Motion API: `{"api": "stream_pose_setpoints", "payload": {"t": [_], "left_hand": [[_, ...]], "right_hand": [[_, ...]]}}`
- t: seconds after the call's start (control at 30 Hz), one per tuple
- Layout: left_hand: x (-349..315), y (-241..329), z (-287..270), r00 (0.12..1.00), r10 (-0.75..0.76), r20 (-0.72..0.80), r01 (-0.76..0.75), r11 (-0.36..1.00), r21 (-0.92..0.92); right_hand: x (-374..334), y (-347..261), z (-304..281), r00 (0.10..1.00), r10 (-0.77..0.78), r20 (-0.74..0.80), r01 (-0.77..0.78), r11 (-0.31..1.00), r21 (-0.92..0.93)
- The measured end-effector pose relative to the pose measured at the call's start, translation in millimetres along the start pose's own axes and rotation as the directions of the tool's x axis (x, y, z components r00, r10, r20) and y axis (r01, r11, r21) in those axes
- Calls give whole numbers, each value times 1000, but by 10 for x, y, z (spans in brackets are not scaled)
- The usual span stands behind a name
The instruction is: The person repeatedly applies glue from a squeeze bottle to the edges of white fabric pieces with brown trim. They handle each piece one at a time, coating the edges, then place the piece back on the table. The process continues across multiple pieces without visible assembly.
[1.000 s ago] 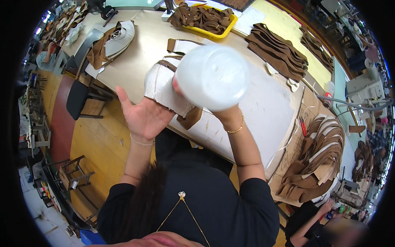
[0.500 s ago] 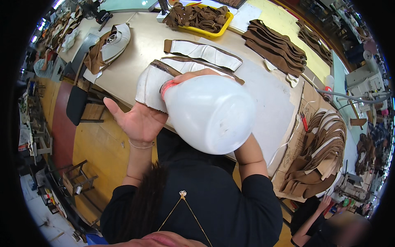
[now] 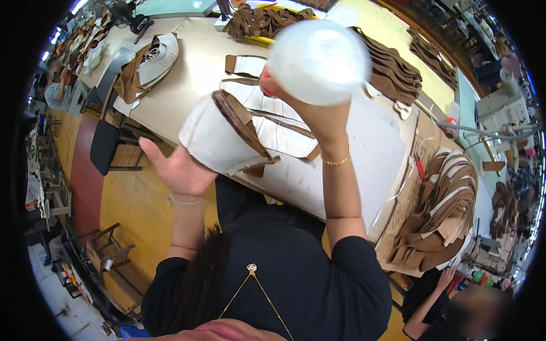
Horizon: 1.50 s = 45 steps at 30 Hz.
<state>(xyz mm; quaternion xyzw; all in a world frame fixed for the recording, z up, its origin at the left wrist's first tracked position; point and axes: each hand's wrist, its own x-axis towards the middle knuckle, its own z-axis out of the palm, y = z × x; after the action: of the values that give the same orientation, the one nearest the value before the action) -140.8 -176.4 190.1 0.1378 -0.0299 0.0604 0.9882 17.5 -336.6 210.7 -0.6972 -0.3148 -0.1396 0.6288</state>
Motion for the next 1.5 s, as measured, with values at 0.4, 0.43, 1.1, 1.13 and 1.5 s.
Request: {"api": "stream_pose_setpoints", "payload": {"t": [0.4, 0.43, 1.1, 1.13, 1.5], "left_hand": [[-55, 106, 3, 963, 202, -177, -130, 928, 350], [-64, 67, -24, 957, 239, -163, -154, 898, 411], [-72, -54, -52, 954, 123, 272, -248, -181, 952], [-82, -10, -48, 959, 95, 268, -227, -310, 923], [-73, 21, 28, 994, -98, 39, -20, 182, 983]], "right_hand": [[-318, -289, 138, 994, -28, -106, 49, 980, 195], [-350, -333, 231, 997, -21, -68, 39, 958, 283], [-275, -184, 232, 960, -148, 236, 78, 956, 281], [-282, -178, 226, 956, -150, 252, 77, 957, 279], [-356, -277, 134, 903, -88, 421, 90, 996, 14]]}}
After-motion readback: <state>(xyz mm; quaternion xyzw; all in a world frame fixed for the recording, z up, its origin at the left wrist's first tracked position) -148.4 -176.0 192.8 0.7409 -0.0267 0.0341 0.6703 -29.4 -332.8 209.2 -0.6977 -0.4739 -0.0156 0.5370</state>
